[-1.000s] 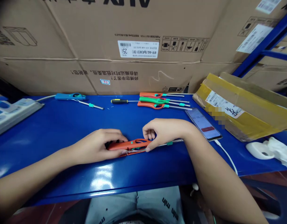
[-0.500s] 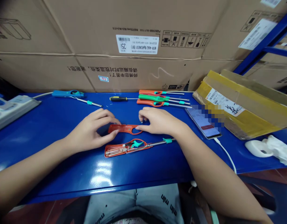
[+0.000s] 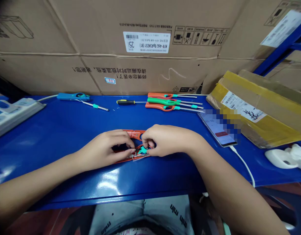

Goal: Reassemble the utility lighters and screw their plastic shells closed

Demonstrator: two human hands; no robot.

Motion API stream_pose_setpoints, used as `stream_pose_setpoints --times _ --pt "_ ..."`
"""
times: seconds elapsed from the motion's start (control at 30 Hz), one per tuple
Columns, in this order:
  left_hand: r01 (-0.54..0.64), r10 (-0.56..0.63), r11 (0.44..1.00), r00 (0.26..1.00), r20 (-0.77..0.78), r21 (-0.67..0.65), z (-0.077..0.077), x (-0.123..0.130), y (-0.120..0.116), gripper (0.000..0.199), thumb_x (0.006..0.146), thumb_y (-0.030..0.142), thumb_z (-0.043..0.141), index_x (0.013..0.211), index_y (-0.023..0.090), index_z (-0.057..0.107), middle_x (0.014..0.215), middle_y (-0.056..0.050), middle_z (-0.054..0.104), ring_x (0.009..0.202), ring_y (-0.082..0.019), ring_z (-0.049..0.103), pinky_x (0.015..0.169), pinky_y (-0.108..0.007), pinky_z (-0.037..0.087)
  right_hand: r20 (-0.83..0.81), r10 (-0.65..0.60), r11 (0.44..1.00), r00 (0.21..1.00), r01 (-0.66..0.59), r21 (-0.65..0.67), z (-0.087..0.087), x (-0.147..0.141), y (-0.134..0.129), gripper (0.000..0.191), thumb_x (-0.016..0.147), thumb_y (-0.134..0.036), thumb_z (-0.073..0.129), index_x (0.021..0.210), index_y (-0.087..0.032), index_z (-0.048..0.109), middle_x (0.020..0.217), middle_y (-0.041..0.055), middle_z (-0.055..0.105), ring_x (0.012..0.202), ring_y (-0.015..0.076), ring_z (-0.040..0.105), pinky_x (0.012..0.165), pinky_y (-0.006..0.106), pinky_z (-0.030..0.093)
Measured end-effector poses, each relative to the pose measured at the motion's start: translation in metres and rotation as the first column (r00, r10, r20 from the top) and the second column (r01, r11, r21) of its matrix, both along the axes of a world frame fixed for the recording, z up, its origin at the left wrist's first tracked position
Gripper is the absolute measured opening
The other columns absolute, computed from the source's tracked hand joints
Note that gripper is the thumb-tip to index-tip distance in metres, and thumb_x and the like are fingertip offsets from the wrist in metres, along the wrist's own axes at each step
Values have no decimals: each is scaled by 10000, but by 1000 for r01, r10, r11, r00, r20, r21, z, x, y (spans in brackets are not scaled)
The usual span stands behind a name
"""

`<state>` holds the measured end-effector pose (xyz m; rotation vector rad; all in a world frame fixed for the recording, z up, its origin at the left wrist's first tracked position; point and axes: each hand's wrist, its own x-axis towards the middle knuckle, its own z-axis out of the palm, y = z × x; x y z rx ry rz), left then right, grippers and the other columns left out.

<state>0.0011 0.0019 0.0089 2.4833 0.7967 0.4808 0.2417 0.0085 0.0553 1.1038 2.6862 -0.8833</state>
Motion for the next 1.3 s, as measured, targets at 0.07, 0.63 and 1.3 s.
stream_pose_setpoints --times 0.07,0.63,1.3 --pt "-37 36 997 999 -11 -68 -1 1 0 113 949 292 644 954 224 733 921 -7 746 843 -160 670 721 -265 477 40 2 1000 999 -1 -9 0 0 0 96 809 -124 622 827 -192 687 780 -1 684 686 131 557 621 256 359" --pt "-56 55 995 998 -14 -79 -1 -1 2 166 992 314 599 947 208 718 939 -12 746 845 -151 666 742 -257 465 56 -115 982 992 105 155 -12 10 11 176 881 -199 555 711 -185 599 702 11 632 596 119 465 573 279 271" --pt "18 15 990 973 -230 141 10 -7 1 208 836 397 760 936 222 712 885 26 720 811 -166 679 695 -276 438 -171 49 989 984 -24 146 -19 -8 3 37 851 -162 646 867 -179 676 880 12 656 771 136 568 665 256 379"
